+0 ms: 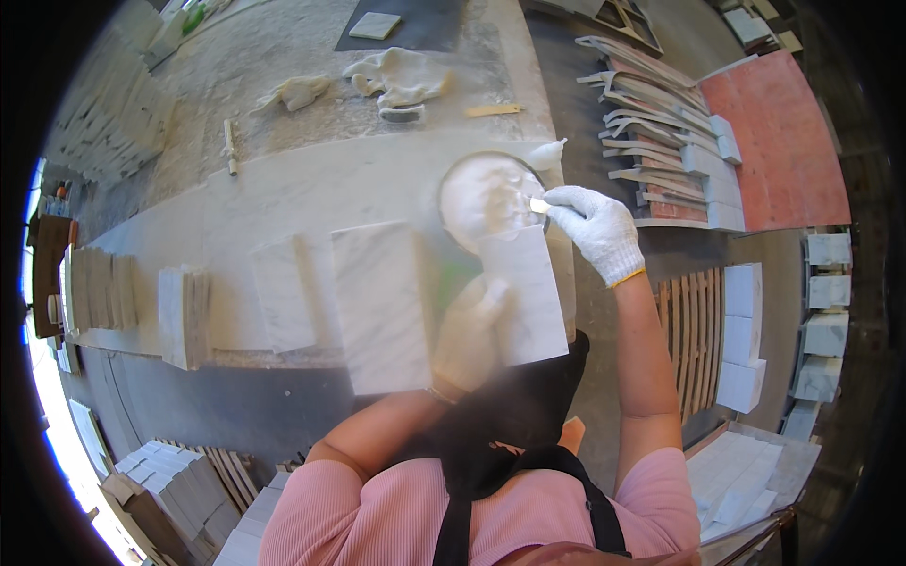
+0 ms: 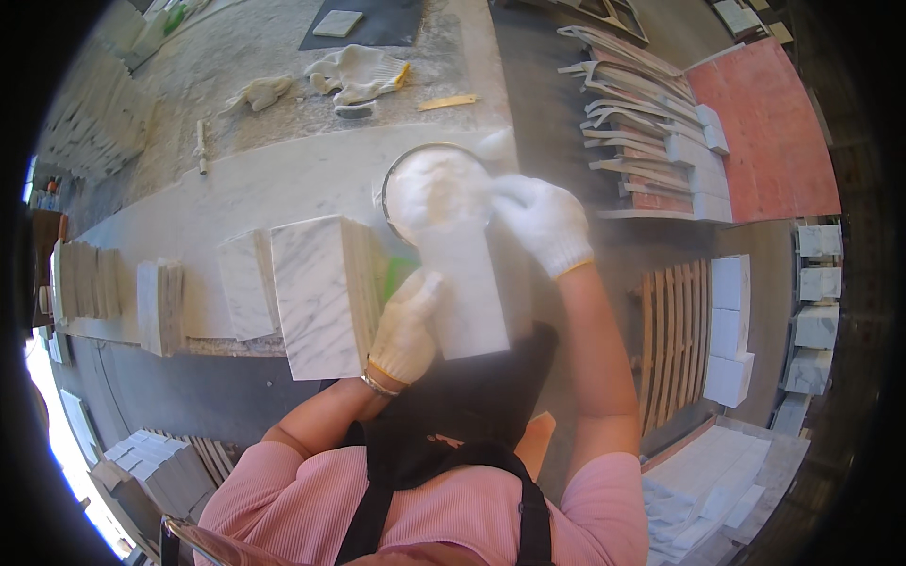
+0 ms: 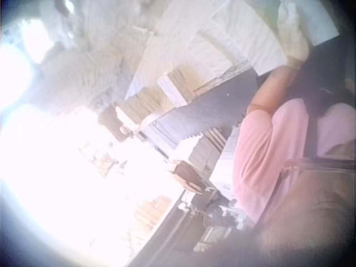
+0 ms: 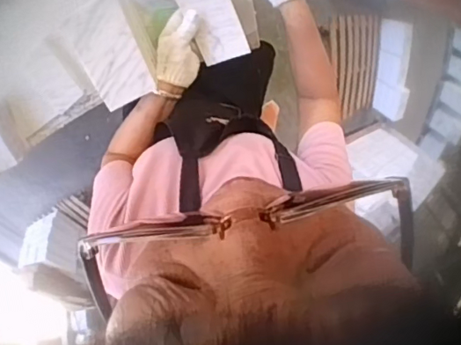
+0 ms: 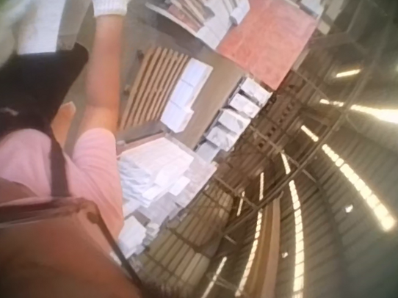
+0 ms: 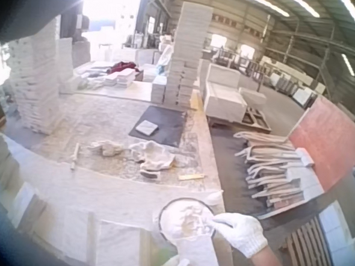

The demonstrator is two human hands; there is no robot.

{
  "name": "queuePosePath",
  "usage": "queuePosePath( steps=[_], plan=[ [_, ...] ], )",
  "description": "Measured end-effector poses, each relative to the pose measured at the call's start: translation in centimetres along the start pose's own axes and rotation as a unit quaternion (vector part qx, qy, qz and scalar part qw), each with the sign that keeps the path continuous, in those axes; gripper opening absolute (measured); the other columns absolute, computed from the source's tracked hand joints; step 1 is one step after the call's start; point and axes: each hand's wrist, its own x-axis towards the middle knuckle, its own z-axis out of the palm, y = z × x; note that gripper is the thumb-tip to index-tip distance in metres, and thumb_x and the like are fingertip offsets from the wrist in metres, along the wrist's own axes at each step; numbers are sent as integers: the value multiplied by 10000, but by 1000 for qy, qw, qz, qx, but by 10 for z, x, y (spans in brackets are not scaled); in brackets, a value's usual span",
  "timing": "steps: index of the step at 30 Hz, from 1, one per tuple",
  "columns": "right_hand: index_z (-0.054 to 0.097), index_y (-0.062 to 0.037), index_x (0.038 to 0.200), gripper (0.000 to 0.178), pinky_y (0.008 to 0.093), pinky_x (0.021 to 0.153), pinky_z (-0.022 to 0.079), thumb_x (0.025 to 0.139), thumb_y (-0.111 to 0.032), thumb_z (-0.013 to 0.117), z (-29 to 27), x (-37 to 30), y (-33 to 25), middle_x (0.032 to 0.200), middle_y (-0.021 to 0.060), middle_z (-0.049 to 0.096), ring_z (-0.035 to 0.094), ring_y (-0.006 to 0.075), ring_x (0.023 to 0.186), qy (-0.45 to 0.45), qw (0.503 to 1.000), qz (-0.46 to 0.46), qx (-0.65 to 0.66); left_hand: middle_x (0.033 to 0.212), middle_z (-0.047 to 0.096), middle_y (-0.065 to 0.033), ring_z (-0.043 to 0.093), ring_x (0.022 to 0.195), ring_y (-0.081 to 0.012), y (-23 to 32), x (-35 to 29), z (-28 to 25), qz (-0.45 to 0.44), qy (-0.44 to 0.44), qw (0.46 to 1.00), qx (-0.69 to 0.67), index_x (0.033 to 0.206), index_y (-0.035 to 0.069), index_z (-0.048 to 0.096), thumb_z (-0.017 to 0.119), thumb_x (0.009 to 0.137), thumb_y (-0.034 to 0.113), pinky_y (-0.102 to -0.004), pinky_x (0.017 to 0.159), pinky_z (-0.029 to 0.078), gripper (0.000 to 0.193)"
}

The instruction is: The person applies a white paste to the edges of rectangular tiles using a small metal spatula, then rubs the edges with a green abrasive block. The person repeats this process on multiple tiles, handling them one at a time and placing them back on the workbench.

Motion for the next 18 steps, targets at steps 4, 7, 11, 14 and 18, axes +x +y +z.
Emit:
queuePosePath(
  steps=[4,7,11,14,18],
  plan=[
    [805,-203,1126,261,391,896,563,913,-307,698,-3,-2,2,1111,116,764,722,322,1013,30,999,-28,-13,1065,686,-86,660,912,-175,1,-3,9,11,-6,998,-68,1284,5,644,527,1105,272,-351,820,548,343],
    [786,-76,1153,231,308,872,568,939,-158,759,-6,-7,4,1117,103,781,748,202,994,53,995,-77,-47,1142,704,-109,687,1000,-205,8,-9,16,-101,-25,956,-275,1354,17,616,488,1118,269,-369,883,560,368],
    [777,-66,1202,277,317,896,568,929,-116,771,-8,-13,7,1149,107,782,743,196,1021,86,990,-103,-51,1282,668,-107,656,1146,-237,19,-9,13,-165,-146,888,-403,1430,29,573,522,1109,324,-401,999,531,439],
    [755,-54,1269,345,312,896,568,926,-83,780,-13,-23,15,1189,102,780,734,179,1029,121,987,-104,35,1238,690,-108,679,1072,-221,15,-14,19,-162,-119,908,-367,1449,22,546,488,1110,276,-396,971,551,428],
    [724,-43,1333,392,264,828,558,946,-71,776,-26,-56,40,1181,72,774,707,128,976,146,969,-12,200,1284,680,-87,650,1111,-185,8,-12,16,-11,-95,995,33,1473,-15,540,553,1086,308,-371,1009,519,504]
  ],
)
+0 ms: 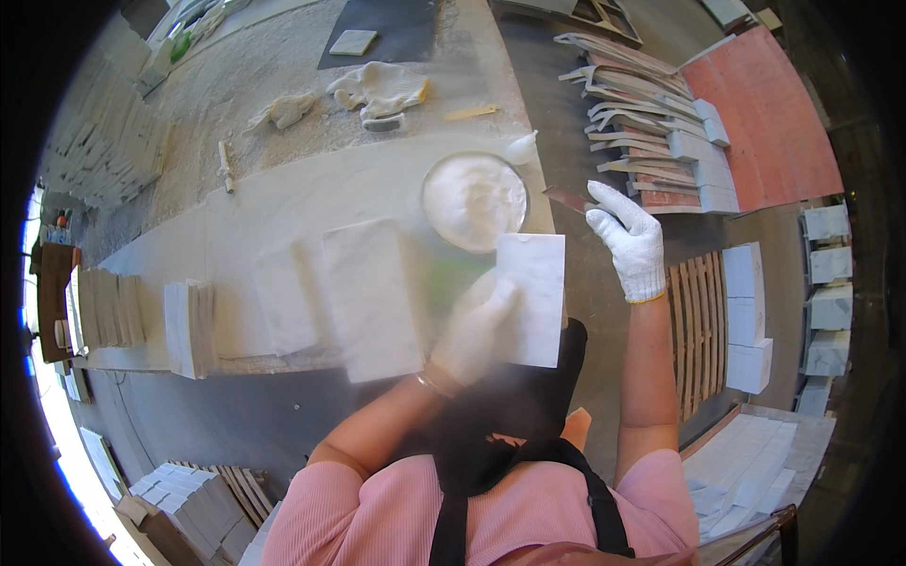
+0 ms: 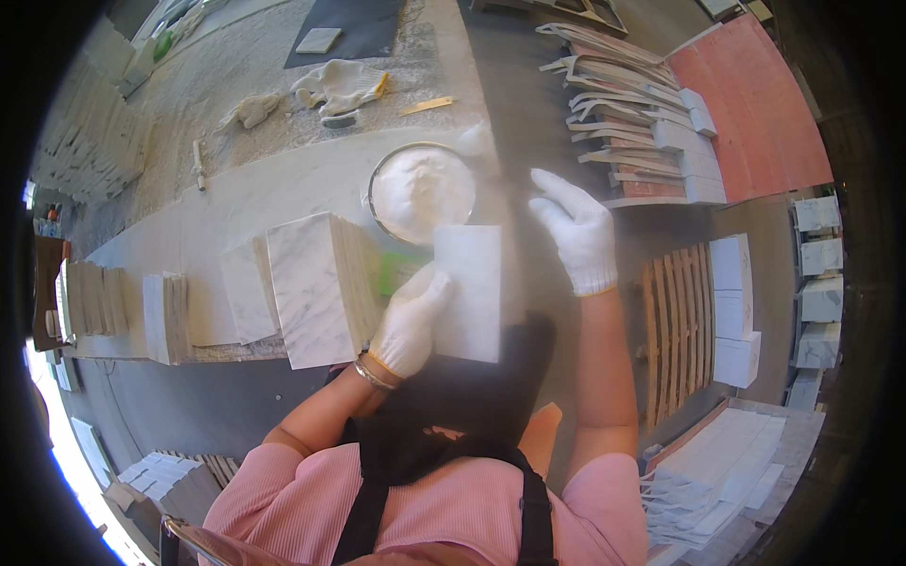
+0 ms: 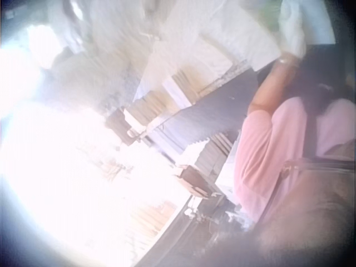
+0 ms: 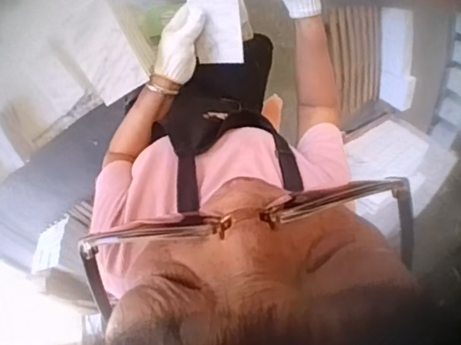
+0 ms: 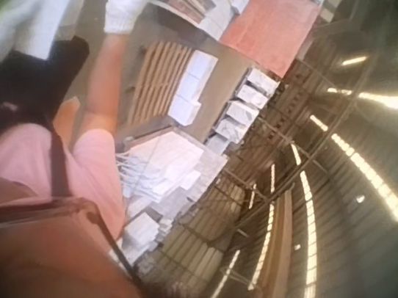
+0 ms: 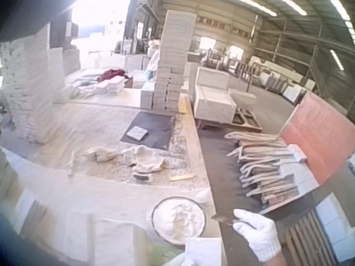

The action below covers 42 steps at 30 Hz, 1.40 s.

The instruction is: The person applies a white paste to the edges of rectangular tiles using a small metal spatula, then rubs the edges with a green abrasive block. The person repeats this process on multiple tiles, handling them one at a time and placing them back on the workbench.

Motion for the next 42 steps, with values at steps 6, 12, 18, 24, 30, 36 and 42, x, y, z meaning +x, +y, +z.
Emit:
queuePosePath(
  steps=[6,12,18,24,30,36,42],
  plan=[
    [725,-19,1284,335,226,682,510,986,-168,756,-42,-74,40,1026,48,763,648,74,787,64,976,153,144,1220,752,-147,711,1089,-263,-20,23,-6,99,-80,936,329,1481,73,590,613,1031,368,-397,966,535,539],
    [680,-45,1124,166,237,675,511,1028,-179,696,-50,-144,79,954,35,724,645,84,779,121,937,206,253,1160,731,-216,691,1056,-412,-26,72,12,173,-176,673,697,1365,138,653,620,980,402,-470,902,543,468],
    [685,-73,1096,147,250,700,523,1039,-208,687,-46,-169,109,974,14,709,659,88,843,109,938,214,249,1198,742,-163,718,1040,-369,-34,100,25,128,-194,607,760,1357,123,666,637,973,397,-459,884,560,473],
    [710,-88,1101,152,257,706,521,1023,-218,711,-28,-153,124,990,-11,707,655,75,895,80,952,200,219,1169,743,-174,729,1003,-389,-31,90,43,112,-131,599,782,1279,219,698,662,952,400,-501,844,571,375],
    [733,-98,1092,136,256,679,522,1017,-210,711,0,-143,118,969,-28,699,611,66,826,15,949,218,229,955,697,-184,713,874,-419,-46,67,49,238,-18,572,785,1118,207,701,721,906,372,-538,723,571,269],
    [722,-50,1107,200,260,671,540,1020,-229,707,9,-145,106,933,12,719,664,99,767,27,940,238,243,1110,672,-108,629,1117,-347,-50,46,34,342,-49,587,732,1244,130,642,840,726,217,-484,924,530,562],
    [710,-37,1121,198,267,674,553,1030,-211,690,14,-146,99,953,38,735,703,121,809,10,928,239,284,1287,609,-141,568,1222,-388,-41,34,21,329,-86,585,737,1341,126,612,911,605,227,-507,1028,478,800]
  ],
)
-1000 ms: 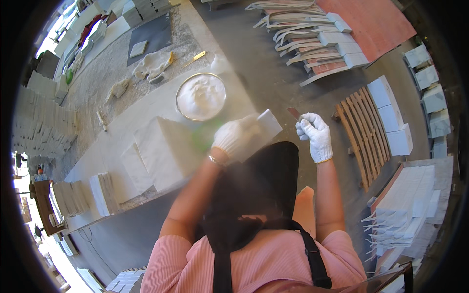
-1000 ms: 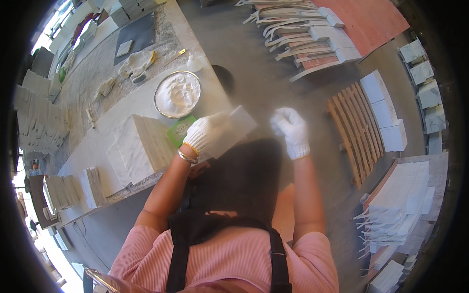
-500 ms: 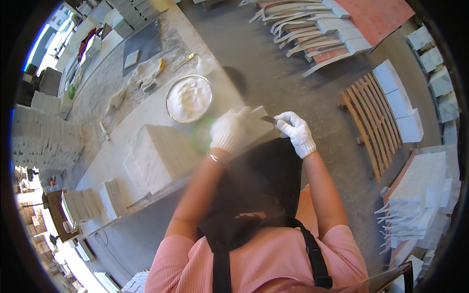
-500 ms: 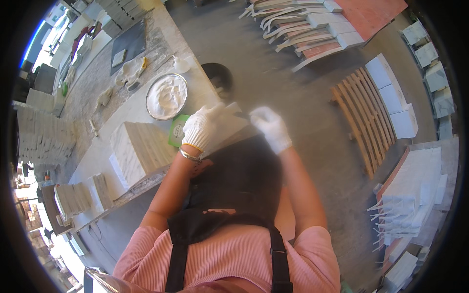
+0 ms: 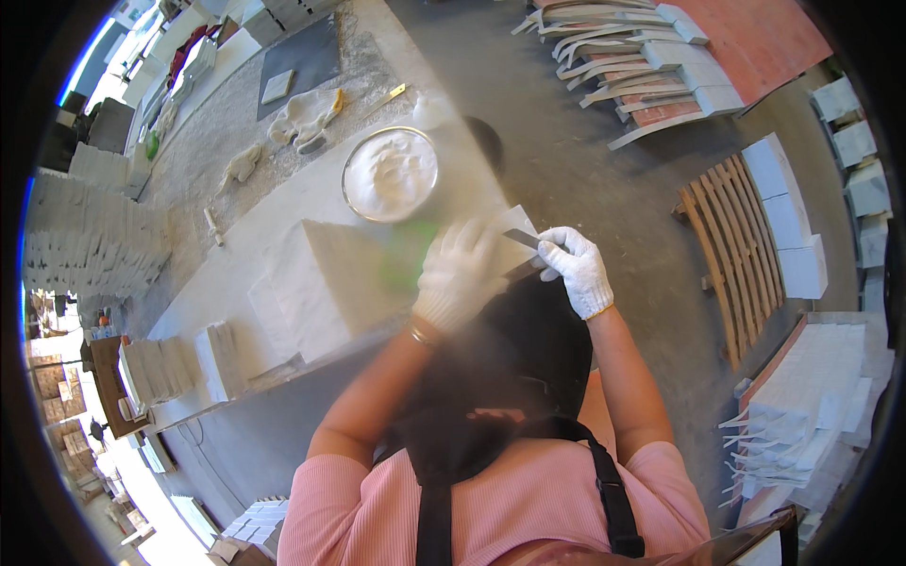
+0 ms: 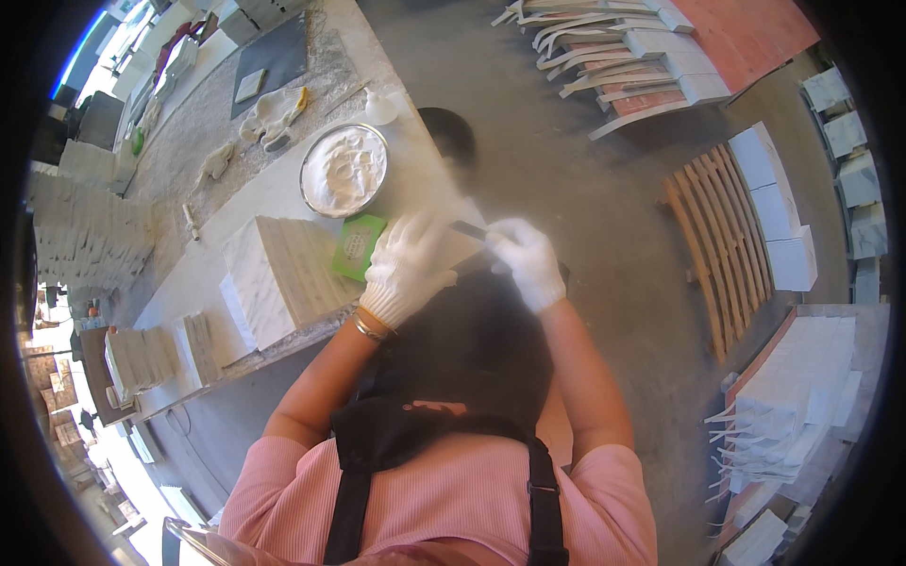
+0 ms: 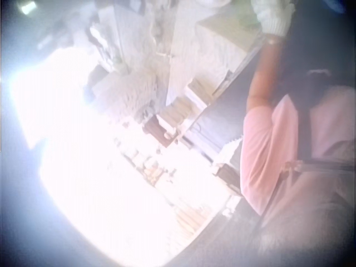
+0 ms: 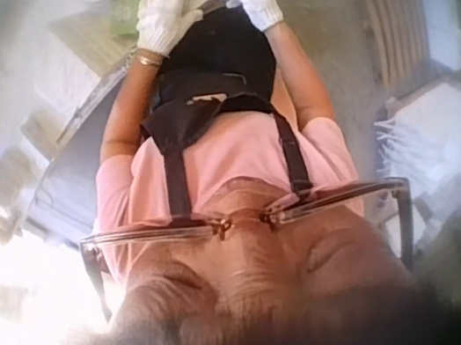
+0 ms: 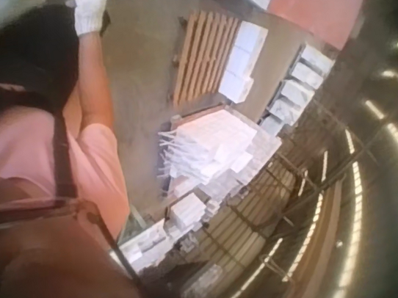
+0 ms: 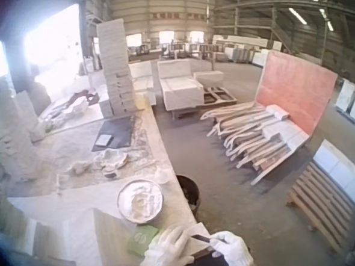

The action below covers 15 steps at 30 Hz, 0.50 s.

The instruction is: The person applies a white paste to the edges of rectangular tiles using a small metal spatula, then rubs the edges with a green abrasive block. The person repeats this process on multiple tiles, handling them one at a time and placing them back on the workbench.

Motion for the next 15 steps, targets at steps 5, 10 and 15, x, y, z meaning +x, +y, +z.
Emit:
queuePosePath(
  steps=[5,10,15],
  plan=[
    [702,-59,1115,160,248,660,528,1030,-193,687,-13,11,-19,927,24,723,676,93,803,45,996,-17,-70,1332,607,-153,556,1254,-399,-15,-5,2,2,15,999,38,1311,78,632,891,635,270,-518,1055,463,749],
    [755,-62,1123,166,268,711,525,982,-142,718,-12,34,-31,940,26,755,659,84,792,0,997,-23,-73,1424,588,-158,525,1318,-408,-20,-10,6,-2,31,999,21,1350,60,620,902,638,319,-544,1115,416,808],
    [778,-51,1180,240,296,901,556,956,-131,740,4,54,-28,1123,49,791,716,136,999,-40,986,-71,-148,1434,586,-144,517,1332,-401,-23,-12,10,-11,39,999,-5,1342,64,623,919,623,318,-549,1130,398,817]
  ],
)
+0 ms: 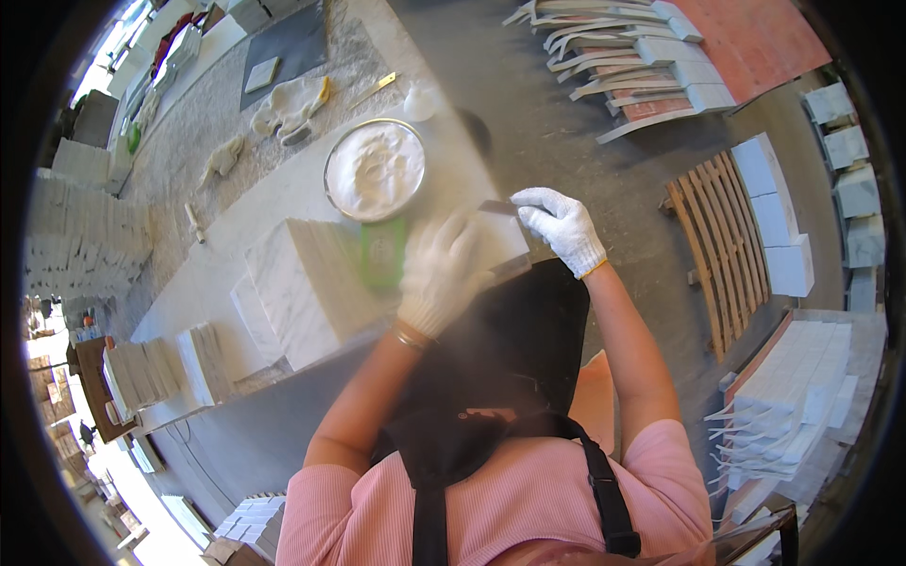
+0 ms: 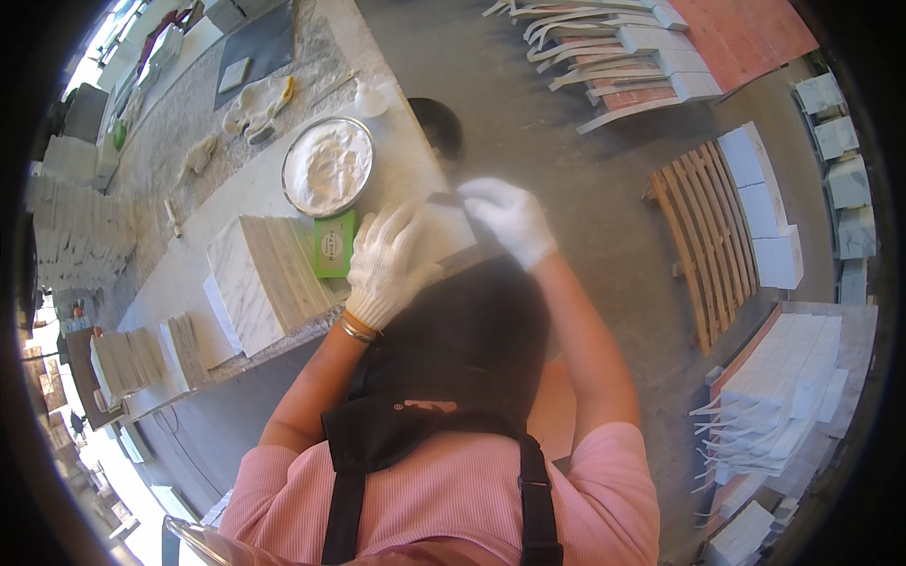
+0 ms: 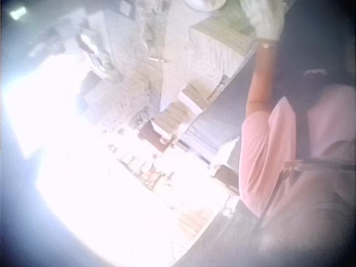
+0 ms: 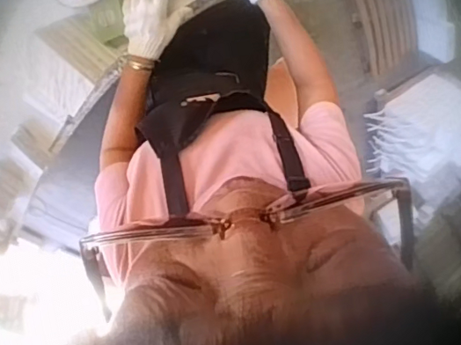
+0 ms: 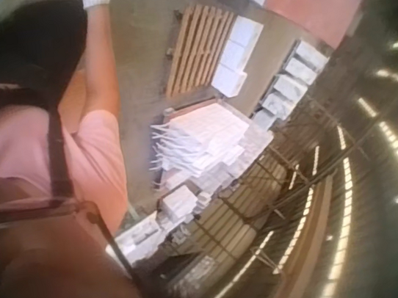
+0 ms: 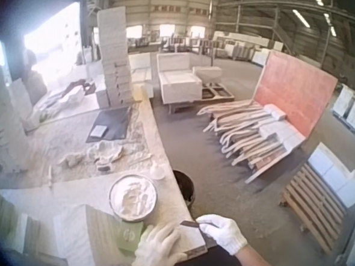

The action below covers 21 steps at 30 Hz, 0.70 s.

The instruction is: The person applies a white paste to the edges of rectangular tiles using a small metal spatula, then rubs the edges with a green abrasive block. The person repeats this process on multiple tiles, handling them one at a time and placing them back on the workbench.

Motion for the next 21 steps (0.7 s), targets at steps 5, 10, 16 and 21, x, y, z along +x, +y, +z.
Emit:
queuePosePath(
  steps=[5,10,16,21],
  plan=[
    [786,-58,1173,230,299,919,558,959,-125,737,4,7,4,1137,62,797,726,140,1019,-12,998,-45,-39,1394,601,-127,531,1289,-408,-3,-4,6,11,48,998,-29,1259,91,637,935,604,297,-539,1097,418,749],
    [792,-56,1158,228,314,926,564,950,-131,735,3,2,3,1147,94,795,744,185,1031,-3,993,-92,-79,1371,613,-125,541,1266,-414,-4,-5,10,-3,47,999,-25,1218,96,633,936,601,300,-533,1067,434,717],
    [789,-43,1166,226,317,953,566,956,-100,727,3,-7,1,1164,106,785,738,190,1057,13,983,-123,-133,1345,629,-130,543,1265,-423,-3,-4,9,-9,57,997,-49,1166,88,648,931,615,298,-529,1068,438,654],
    [784,-33,1174,226,314,957,571,958,-74,729,0,-16,7,1163,105,786,739,175,1055,25,981,-129,-141,1319,622,-158,569,1208,-421,-3,-6,7,1,61,997,-50,1180,75,619,932,616,213,-530,1015,462,660]
  ],
)
